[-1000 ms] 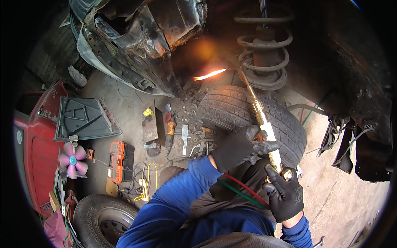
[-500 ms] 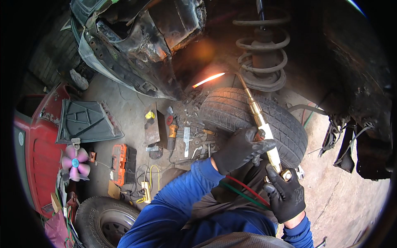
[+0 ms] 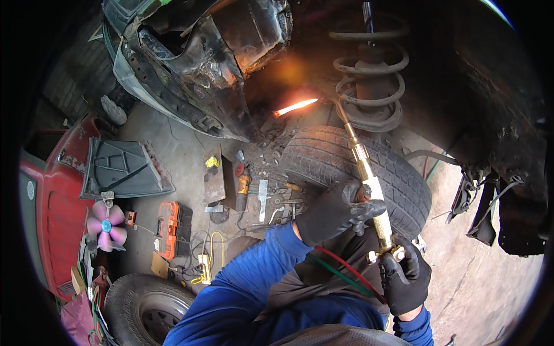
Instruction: The person uses a welding torch to heat and weld sections of a car's front frame and suspension area. They repeatedly apply heat, insert a welding rod, and use a hammer to adjust the metal. The work is performed in a cluttered auto repair shop with tools and parts visible on the floor.
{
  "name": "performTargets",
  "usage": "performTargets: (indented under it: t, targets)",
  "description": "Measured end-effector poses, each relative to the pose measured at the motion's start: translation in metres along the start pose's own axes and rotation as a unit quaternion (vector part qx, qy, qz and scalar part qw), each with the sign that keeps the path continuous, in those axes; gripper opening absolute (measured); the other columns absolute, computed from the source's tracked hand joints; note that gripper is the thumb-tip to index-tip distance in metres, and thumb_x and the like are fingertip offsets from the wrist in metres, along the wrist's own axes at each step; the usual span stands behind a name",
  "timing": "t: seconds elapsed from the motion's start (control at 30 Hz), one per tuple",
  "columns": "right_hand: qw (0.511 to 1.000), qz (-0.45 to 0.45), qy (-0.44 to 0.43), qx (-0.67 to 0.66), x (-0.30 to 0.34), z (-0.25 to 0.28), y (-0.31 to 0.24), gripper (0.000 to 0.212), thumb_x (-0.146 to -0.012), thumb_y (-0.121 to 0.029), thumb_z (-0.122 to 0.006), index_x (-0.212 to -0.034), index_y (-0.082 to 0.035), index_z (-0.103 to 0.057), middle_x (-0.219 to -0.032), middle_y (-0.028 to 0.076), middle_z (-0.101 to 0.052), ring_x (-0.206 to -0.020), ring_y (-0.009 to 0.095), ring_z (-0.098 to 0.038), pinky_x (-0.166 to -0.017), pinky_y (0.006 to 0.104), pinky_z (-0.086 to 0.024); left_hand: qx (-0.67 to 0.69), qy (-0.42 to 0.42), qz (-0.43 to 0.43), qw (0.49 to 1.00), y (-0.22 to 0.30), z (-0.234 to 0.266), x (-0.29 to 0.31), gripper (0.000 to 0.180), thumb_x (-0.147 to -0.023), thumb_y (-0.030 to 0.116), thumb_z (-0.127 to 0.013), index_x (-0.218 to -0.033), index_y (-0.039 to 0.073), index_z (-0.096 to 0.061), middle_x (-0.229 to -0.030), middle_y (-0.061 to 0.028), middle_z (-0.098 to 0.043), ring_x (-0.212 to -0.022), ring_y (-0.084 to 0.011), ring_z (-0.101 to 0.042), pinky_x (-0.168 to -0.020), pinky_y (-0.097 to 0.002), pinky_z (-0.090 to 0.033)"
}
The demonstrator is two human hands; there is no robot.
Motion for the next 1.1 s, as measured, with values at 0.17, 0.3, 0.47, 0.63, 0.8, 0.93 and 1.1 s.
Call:
performTargets:
  t: [0.17, 0.3, 0.47, 0.63, 0.8, 0.93, 1.1]
  targets:
    - [0.999, -0.016, -0.025, -0.014, 0.002, 0.000, 0.002, 0.041, -0.101, -0.002, -0.068, -0.142, 0.004, -0.068, -0.113, 0.012, -0.078, -0.097, 0.015, -0.073, -0.087, 0.0330, -0.060, -0.011, -0.019, -0.026, 0.999, -0.003, 0.002, -0.002, 0.032, -0.099, 0.022, -0.089, -0.118, 0.005, -0.069, -0.085, 0.0031, -0.066, -0.066, -0.0046, -0.057, -0.059, -0.0249, -0.046]
    - [0.998, -0.020, -0.037, -0.048, 0.005, -0.001, 0.002, 0.046, -0.099, -0.005, -0.075, -0.143, 0.004, -0.066, -0.120, 0.019, -0.078, -0.104, 0.024, -0.078, -0.094, 0.0374, -0.062, -0.063, -0.014, -0.059, 0.996, 0.002, 0.000, 0.001, 0.032, -0.100, 0.022, -0.088, -0.120, 0.004, -0.069, -0.088, 0.0028, -0.068, -0.070, -0.0043, -0.060, -0.060, -0.0248, -0.047]
    - [0.988, -0.052, -0.042, -0.138, 0.010, -0.008, 0.006, 0.048, -0.100, -0.006, -0.072, -0.146, 0.003, -0.063, -0.133, 0.017, -0.071, -0.115, 0.023, -0.073, -0.103, 0.0381, -0.058, -0.048, 0.008, -0.021, 0.999, 0.004, 0.004, 0.002, 0.034, -0.101, 0.026, -0.087, -0.122, 0.004, -0.072, -0.093, 0.0034, -0.070, -0.076, -0.0038, -0.063, -0.064, -0.0259, -0.051]
    - [0.992, -0.045, 0.000, -0.115, 0.011, 0.001, 0.003, 0.044, -0.101, -0.006, -0.072, -0.143, 0.003, -0.065, -0.130, 0.016, -0.073, -0.113, 0.022, -0.072, -0.103, 0.0388, -0.058, -0.127, 0.010, -0.002, 0.992, 0.013, 0.005, 0.006, 0.035, -0.097, 0.035, -0.090, -0.111, 0.006, -0.076, -0.092, 0.0018, -0.072, -0.078, -0.0050, -0.065, -0.068, -0.0280, -0.053]
    - [0.994, -0.028, 0.037, -0.094, 0.007, 0.013, 0.000, 0.038, -0.101, -0.006, -0.071, -0.138, 0.003, -0.069, -0.125, 0.013, -0.076, -0.111, 0.020, -0.072, -0.102, 0.0376, -0.057, -0.401, 0.042, -0.227, 0.887, 0.066, -0.004, 0.032, 0.033, -0.088, 0.030, -0.097, -0.104, 0.008, -0.078, -0.089, -0.0034, -0.076, -0.077, -0.0124, -0.071, -0.071, -0.0314, -0.056]
    - [0.994, -0.014, 0.052, -0.093, 0.005, 0.019, -0.003, 0.038, -0.102, -0.007, -0.070, -0.139, 0.003, -0.069, -0.124, 0.013, -0.075, -0.111, 0.020, -0.071, -0.102, 0.0376, -0.057, -0.364, -0.096, -0.305, 0.874, 0.067, -0.036, 0.050, 0.041, -0.085, 0.022, -0.099, -0.121, 0.010, -0.082, -0.100, -0.0069, -0.081, -0.088, -0.0230, -0.078, -0.077, -0.0363, -0.060]
    - [0.990, -0.033, 0.057, -0.124, 0.005, 0.020, -0.004, 0.040, -0.101, -0.006, -0.069, -0.139, 0.004, -0.068, -0.125, 0.014, -0.074, -0.111, 0.019, -0.071, -0.102, 0.0374, -0.057, -0.393, -0.198, -0.355, 0.825, 0.053, -0.063, 0.055, 0.064, -0.078, 0.020, -0.093, -0.140, 0.015, -0.077, -0.101, -0.0083, -0.077, -0.091, -0.0323, -0.072, -0.082, -0.0440, -0.058]
Point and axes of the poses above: each hand's wrist, its own x-axis away from the middle knuckle, its own z-axis out of the back of the hand, y = z × x, the point moved 9 cm from there along -x, towards the middle knuckle
